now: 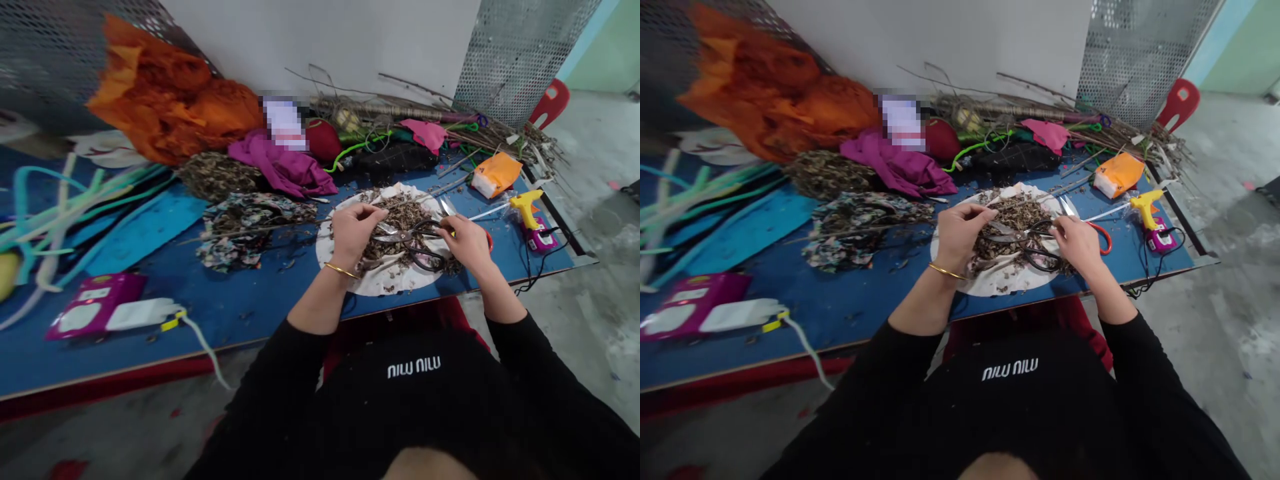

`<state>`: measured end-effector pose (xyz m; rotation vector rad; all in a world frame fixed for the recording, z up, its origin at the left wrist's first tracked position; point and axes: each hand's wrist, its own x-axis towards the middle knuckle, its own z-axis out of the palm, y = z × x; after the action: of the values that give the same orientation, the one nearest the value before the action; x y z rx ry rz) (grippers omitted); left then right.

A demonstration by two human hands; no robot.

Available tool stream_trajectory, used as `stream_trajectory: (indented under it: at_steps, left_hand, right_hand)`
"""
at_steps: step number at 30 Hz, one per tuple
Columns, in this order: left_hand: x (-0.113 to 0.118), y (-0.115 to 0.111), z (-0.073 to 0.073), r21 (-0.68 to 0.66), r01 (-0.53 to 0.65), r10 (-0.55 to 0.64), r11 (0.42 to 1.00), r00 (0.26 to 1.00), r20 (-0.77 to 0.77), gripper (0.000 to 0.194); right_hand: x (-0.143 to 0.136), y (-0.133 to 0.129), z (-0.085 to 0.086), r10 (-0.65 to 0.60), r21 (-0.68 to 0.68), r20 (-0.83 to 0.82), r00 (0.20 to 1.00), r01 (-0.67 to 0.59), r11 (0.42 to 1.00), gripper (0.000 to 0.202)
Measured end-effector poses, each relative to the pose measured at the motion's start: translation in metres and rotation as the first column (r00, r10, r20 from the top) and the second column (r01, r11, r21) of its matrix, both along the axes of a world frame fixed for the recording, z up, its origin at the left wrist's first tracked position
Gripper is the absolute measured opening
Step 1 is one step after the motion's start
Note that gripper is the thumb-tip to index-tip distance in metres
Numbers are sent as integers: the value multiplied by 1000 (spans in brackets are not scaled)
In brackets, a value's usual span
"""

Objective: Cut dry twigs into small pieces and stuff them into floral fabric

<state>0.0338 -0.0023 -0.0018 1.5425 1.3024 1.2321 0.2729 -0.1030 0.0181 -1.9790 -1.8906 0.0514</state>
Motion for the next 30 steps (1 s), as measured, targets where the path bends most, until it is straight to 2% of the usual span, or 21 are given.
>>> stream_trajectory:
  at_steps: [3, 5, 8, 11, 14, 18, 22, 26, 28, 30]
  left_hand:
    - [-3, -8, -1, -50, -7, 11, 999, 997, 75, 23]
    - [-10, -14, -3, -88, -20, 31, 996, 992, 124, 24]
    - [-22, -24, -5, -141, -43, 68, 989, 982, 178, 25]
    - [-29, -34, -7, -197, -68, 110, 978, 971, 212, 20]
    - [-32, -42, -8, -270, -66, 139, 961, 955, 263, 14]
    - [-32, -47, -12, -330, -56, 171, 942, 929, 329, 6]
    - [-31, -46, -17, -392, -56, 225, 918, 889, 400, 5]
    - [-26, -44, -20, -443, -46, 259, 895, 863, 434, 5]
    - [-22, -43, -18, -471, -32, 276, 882, 844, 460, 5]
    - [-17, -44, -15, -492, -11, 287, 870, 824, 488, 5]
  right_hand:
    - [12, -10, -2, -110, -69, 263, 959, 132, 989, 21]
    - [17, -13, -3, -65, -114, 338, 939, 109, 987, 25]
    - [13, -12, -6, 151, -128, 253, 956, -122, 984, 39]
    - [-5, -2, -11, 331, -160, 189, 925, -303, 939, 60]
    - [-23, 14, -15, 377, -262, 238, 895, -314, 912, 71]
    - [-31, 28, -14, 408, -316, 285, 867, -316, 894, 81]
    - [-28, 26, -12, 352, -302, 269, 896, -269, 915, 74]
    - [-24, 19, -11, 217, -197, 167, 962, -184, 963, 59]
    - [-21, 15, -12, 230, -181, 8, 973, -225, 957, 63]
    - [-19, 12, -14, 273, -176, -138, 952, -295, 939, 69]
